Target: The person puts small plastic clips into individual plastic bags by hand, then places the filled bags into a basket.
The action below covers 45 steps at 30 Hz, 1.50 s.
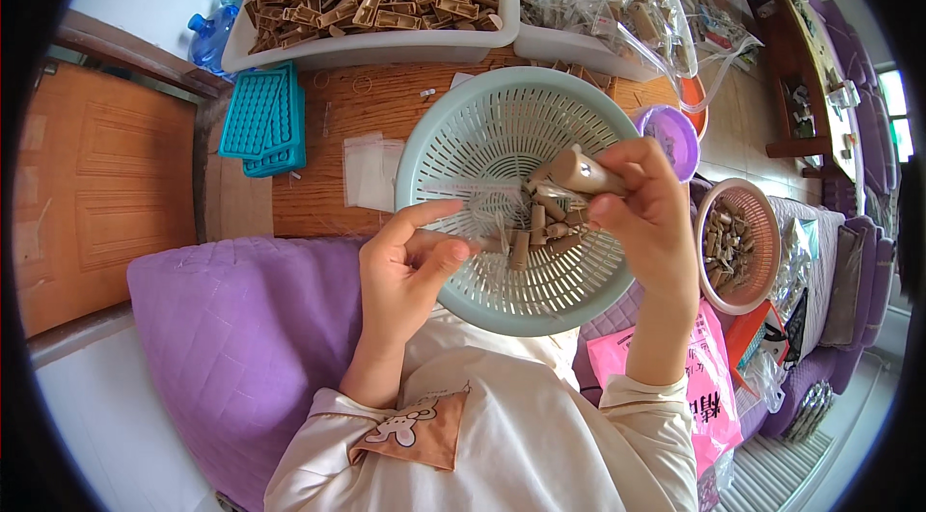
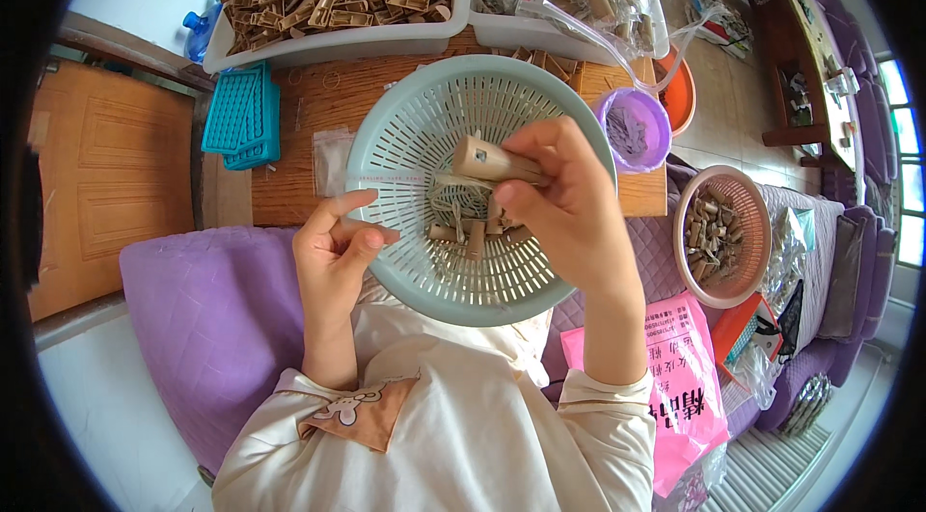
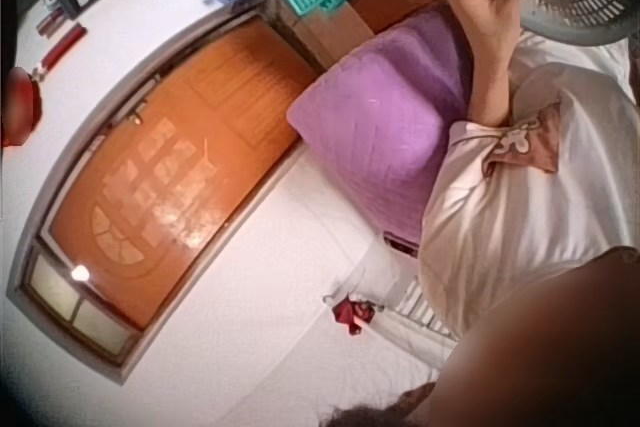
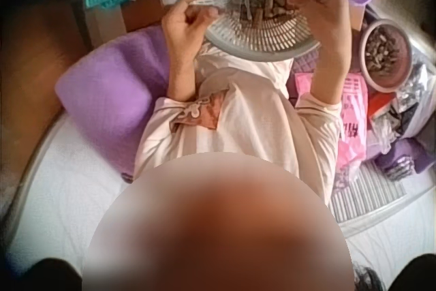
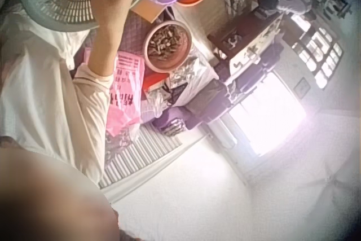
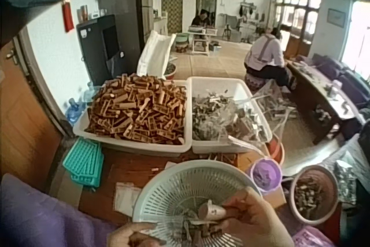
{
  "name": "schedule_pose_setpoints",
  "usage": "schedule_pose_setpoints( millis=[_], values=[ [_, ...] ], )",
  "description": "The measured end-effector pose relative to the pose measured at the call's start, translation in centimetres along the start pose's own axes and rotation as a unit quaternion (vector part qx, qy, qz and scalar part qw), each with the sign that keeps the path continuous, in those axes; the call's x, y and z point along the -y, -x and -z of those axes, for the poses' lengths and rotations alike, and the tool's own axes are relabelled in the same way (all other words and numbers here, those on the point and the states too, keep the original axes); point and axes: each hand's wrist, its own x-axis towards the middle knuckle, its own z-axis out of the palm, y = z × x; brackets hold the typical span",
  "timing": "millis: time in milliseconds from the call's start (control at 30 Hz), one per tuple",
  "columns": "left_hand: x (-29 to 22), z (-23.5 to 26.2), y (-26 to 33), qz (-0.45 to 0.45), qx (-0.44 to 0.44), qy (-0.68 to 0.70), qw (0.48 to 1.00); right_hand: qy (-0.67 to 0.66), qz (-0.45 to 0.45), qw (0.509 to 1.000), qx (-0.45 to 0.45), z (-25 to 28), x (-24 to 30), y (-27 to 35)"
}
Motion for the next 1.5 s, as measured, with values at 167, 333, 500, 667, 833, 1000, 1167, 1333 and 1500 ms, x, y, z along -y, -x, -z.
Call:
schedule_pose_setpoints(
  millis=[167,333,500,667,833,1000,1167,1333,1500],
  values=[
    [-0.2,-0.1,-0.2,-0.005,0.014,-0.128,0.992,-0.025,0.060,0.998,-0.020,-0.9,1.5,1.2],
    [0.0,-0.7,0.1,-0.051,0.051,-0.112,0.991,0.124,0.091,0.987,-0.043,-1.9,2.0,1.1],
    [0.2,-0.5,0.5,-0.036,0.096,-0.072,0.992,0.230,0.093,0.968,-0.022,-2.0,1.9,0.5],
    [0.1,-0.6,0.4,-0.021,0.094,-0.110,0.989,0.244,0.046,0.968,0.036,-1.9,2.4,0.4],
    [-0.8,-0.7,0.2,0.008,0.125,-0.178,0.976,0.289,0.018,0.952,0.104,-1.6,2.2,0.4],
    [-1.4,-1.7,0.6,0.037,0.131,-0.184,0.973,0.350,0.109,0.924,0.106,-2.0,2.3,0.6],
    [-1.4,-1.6,0.5,0.068,0.178,-0.179,0.965,0.351,0.161,0.910,0.151,-2.4,2.8,0.7],
    [-0.7,-1.2,0.6,0.080,0.183,-0.089,0.976,0.348,0.252,0.895,0.122,-2.5,0.9,0.5],
    [-0.1,-1.6,0.7,0.048,0.127,0.016,0.991,0.358,0.290,0.877,0.138,-2.5,0.3,0.7]
  ],
)
